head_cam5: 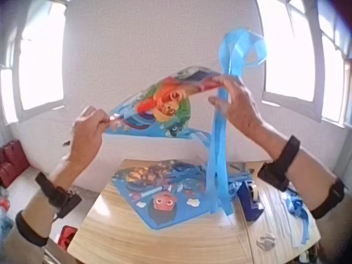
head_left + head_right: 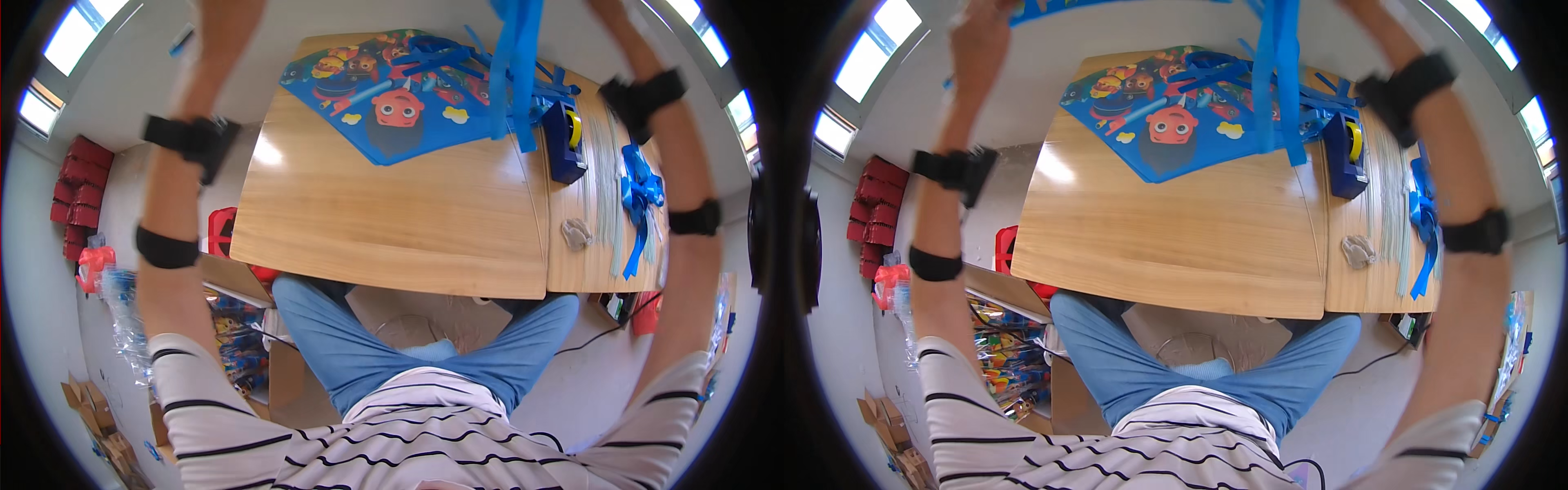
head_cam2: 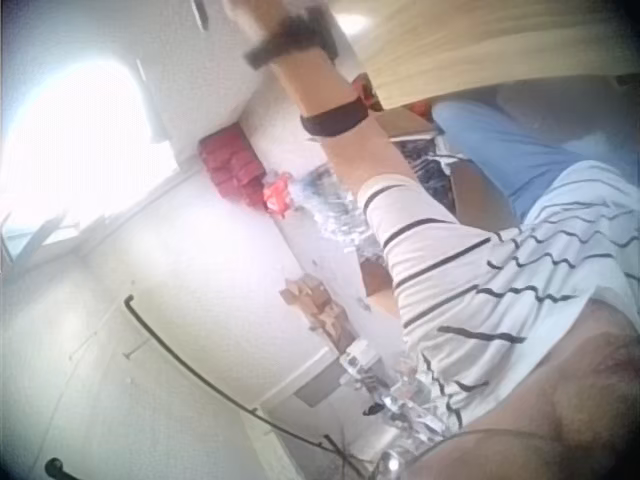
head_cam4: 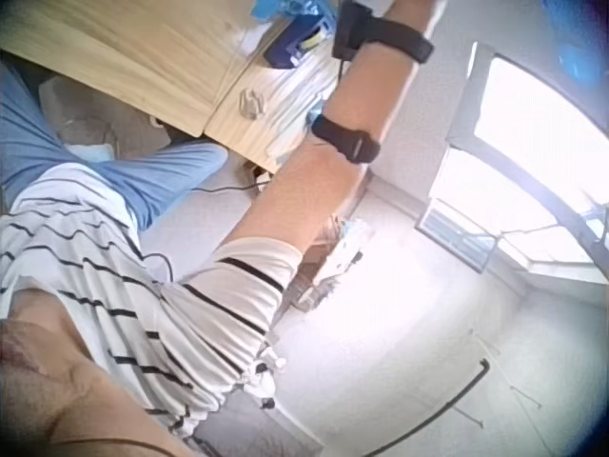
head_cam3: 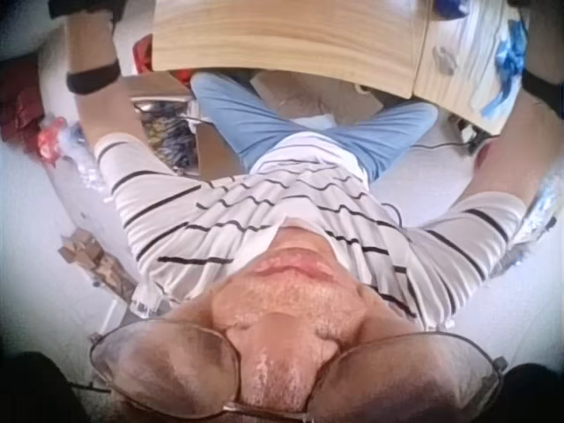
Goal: Assembling decorative banners by attaching blue ribbon and wooden sticks using a tape dispenser.
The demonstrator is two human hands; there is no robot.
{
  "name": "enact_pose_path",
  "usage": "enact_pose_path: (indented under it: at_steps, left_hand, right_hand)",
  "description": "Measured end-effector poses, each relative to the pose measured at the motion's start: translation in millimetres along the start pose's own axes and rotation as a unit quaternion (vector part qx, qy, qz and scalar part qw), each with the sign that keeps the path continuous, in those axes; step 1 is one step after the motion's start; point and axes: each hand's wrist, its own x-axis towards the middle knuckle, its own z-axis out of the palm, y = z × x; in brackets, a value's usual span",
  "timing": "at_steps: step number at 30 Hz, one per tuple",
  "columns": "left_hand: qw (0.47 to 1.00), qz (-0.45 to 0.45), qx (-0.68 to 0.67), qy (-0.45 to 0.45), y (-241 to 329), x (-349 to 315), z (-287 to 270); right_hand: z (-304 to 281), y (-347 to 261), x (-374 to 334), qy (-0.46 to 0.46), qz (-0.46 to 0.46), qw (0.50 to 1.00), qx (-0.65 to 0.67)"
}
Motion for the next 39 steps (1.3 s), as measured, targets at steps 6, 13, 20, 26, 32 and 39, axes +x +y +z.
enact_pose_path:
  at_steps: [6, 13, 20, 26, 32, 39]
  left_hand:
    - [0.982, -0.038, -0.047, -0.181, 52.2, -206.8, 89.5]
    - [0.959, -0.038, -0.032, -0.280, 111.9, -364.1, 69.0]
    - [0.956, -0.079, -0.047, -0.277, 144.5, -377.5, 30.7]
    - [0.952, -0.103, -0.069, -0.279, 167.5, -386.5, -6.2]
    - [0.947, -0.150, -0.109, -0.263, 179.8, -392.0, -19.1]
    - [0.924, -0.162, -0.141, -0.317, 159.7, -405.8, -53.3]
  right_hand:
    - [11.4, -48.8, -260.2, -0.245, 0.161, 0.951, 0.101]
    - [-31.0, -156.9, -406.0, -0.414, 0.314, 0.849, 0.101]
    - [-67.6, -178.1, -397.0, -0.459, 0.264, 0.847, -0.043]
    - [-61.1, -245.6, -354.9, -0.400, 0.197, 0.895, -0.005]
    - [-14.6, -336.5, -353.9, -0.470, 0.135, 0.854, 0.177]
    - [-3.4, -349.2, -379.5, -0.482, 0.139, 0.852, 0.149]
